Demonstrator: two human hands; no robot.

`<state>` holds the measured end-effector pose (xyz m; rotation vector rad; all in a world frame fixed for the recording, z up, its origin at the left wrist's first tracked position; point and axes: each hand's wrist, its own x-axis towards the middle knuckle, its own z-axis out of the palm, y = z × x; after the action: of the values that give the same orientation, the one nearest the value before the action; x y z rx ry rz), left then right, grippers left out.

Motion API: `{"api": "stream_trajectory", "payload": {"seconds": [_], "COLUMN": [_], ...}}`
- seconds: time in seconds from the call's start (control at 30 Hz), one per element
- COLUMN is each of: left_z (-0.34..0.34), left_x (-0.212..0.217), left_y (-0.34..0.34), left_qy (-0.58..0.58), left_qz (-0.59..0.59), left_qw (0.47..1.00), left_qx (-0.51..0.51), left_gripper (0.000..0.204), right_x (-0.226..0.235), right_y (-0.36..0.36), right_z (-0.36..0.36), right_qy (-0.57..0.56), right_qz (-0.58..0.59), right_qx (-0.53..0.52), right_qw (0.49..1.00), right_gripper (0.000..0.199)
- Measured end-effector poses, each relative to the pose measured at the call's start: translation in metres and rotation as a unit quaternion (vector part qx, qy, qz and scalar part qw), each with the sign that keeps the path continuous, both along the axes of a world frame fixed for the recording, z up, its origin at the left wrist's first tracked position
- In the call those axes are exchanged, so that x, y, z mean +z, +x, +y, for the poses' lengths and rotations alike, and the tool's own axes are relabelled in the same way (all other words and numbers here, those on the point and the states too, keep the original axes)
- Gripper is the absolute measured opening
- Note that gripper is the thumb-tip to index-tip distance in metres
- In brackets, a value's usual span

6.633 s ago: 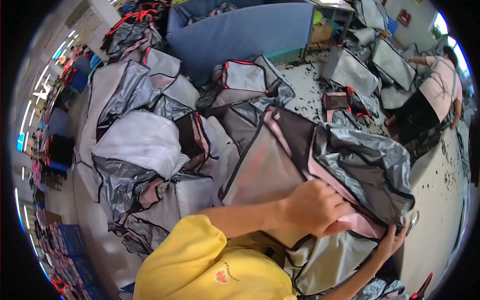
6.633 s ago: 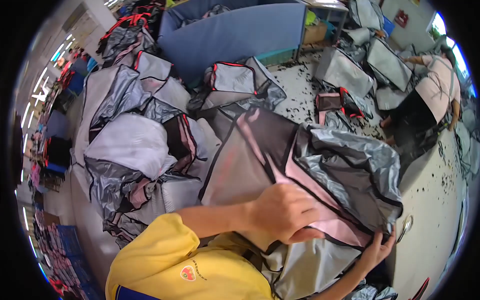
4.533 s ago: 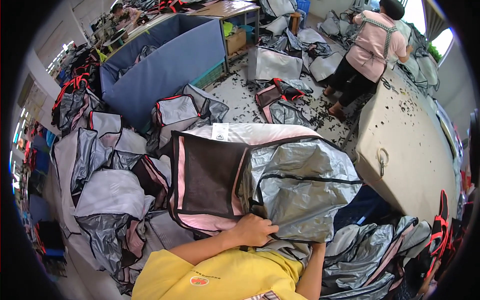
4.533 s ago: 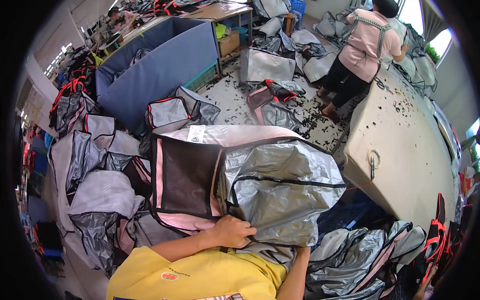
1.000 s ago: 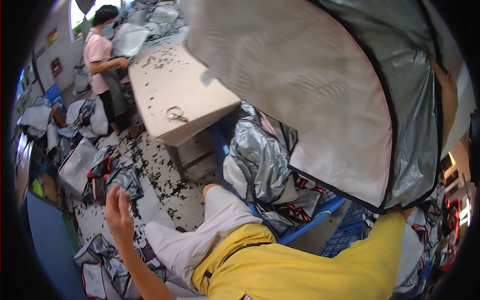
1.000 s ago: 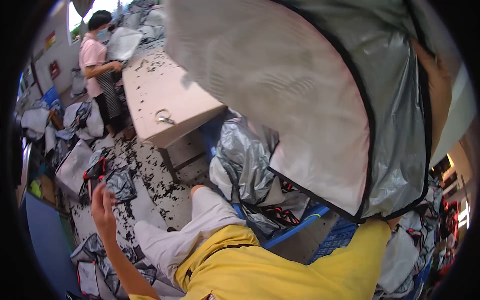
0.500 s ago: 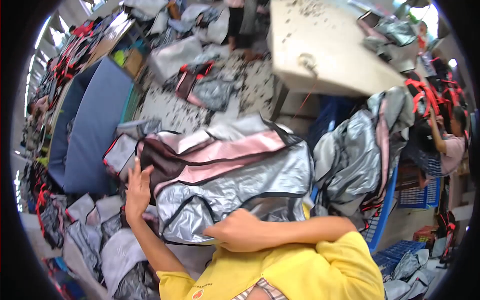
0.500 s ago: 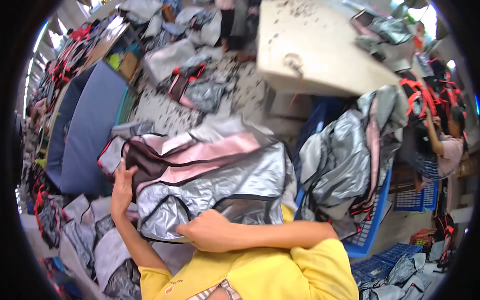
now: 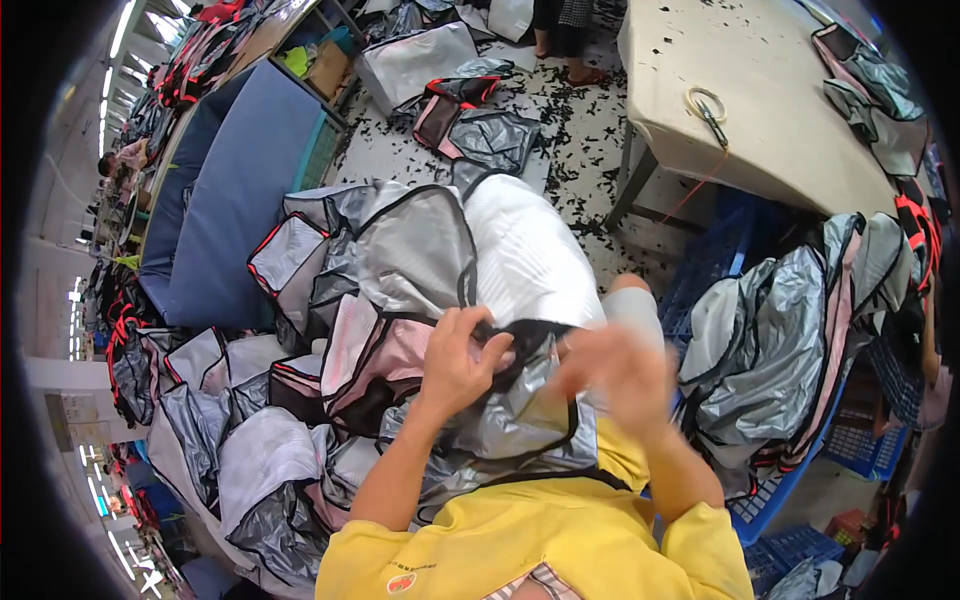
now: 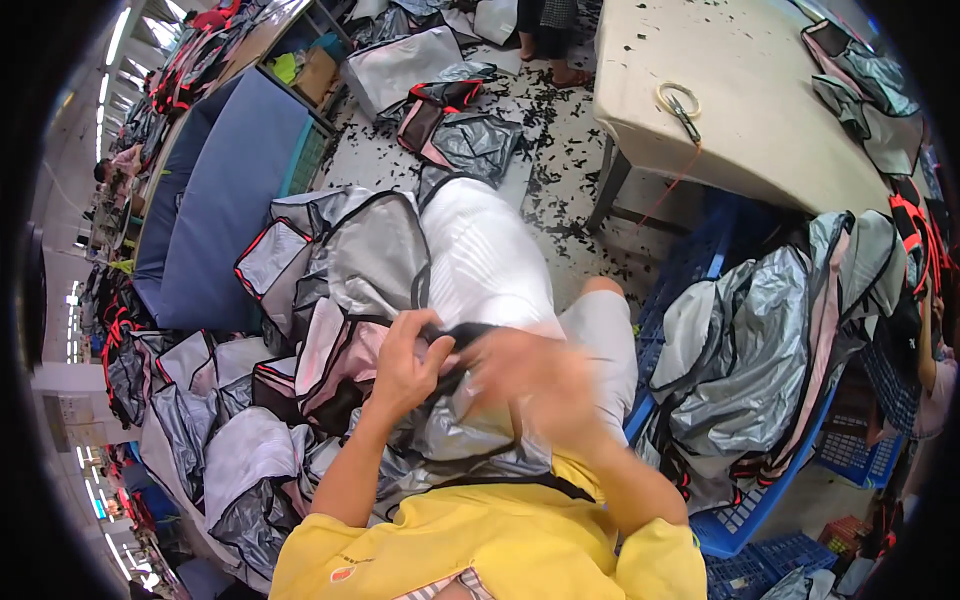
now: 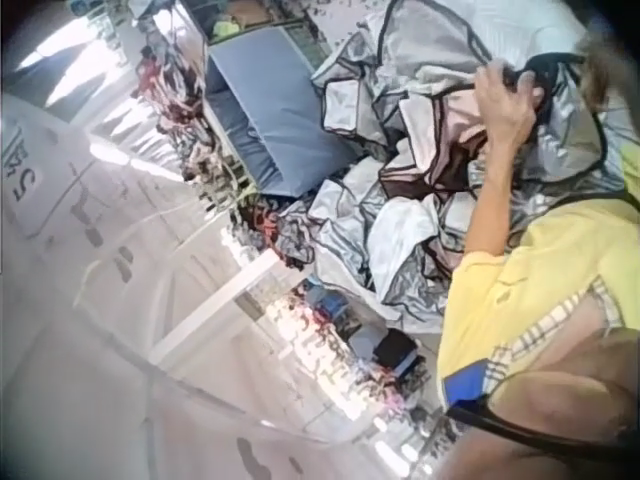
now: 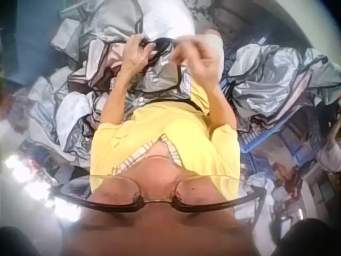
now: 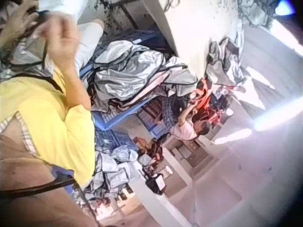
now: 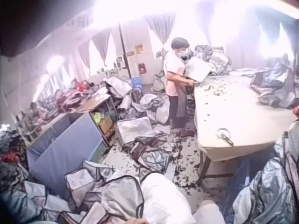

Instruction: Inspecting and organizing grey and pink insulated bags in a manufacturing facility.

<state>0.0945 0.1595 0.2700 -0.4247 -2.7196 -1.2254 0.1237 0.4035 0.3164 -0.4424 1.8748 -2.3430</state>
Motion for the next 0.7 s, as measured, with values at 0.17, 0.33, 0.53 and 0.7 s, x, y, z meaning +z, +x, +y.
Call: {"api": "stream_trajectory", "payload": {"seconds": [0.17,0.33,0.53,0.7], "left_z": [0.007,-0.009,-0.059,-0.068], "left_x": [0.018,0.049,0.020,0.011], "left_y": [-0.001,-0.022,-0.113,-0.125], "left_qy": [0.030,-0.020,-0.016,-0.027], "left_qz": [-0.029,-0.197,-0.458,-0.472], "left_qw": [0.999,0.979,0.869,0.873], "left_qx": [0.013,0.044,0.187,0.115], "left_gripper": [0.022,0.031,0.063,0.055], "right_x": [-0.147,-0.250,-0.193,-0.163], "right_y": [-0.080,-0.078,-0.054,-0.035], "right_z": [0.069,0.001,-0.086,-0.101], "right_qy": [0.073,0.150,0.024,0.040], "right_qz": [-0.421,-0.303,-0.180,-0.193], "right_qx": [-0.234,-0.126,-0.225,-0.198], "right_qw": [0.874,0.933,0.957,0.960], "right_gripper": [0.052,0.052,0.030,0.035]}}
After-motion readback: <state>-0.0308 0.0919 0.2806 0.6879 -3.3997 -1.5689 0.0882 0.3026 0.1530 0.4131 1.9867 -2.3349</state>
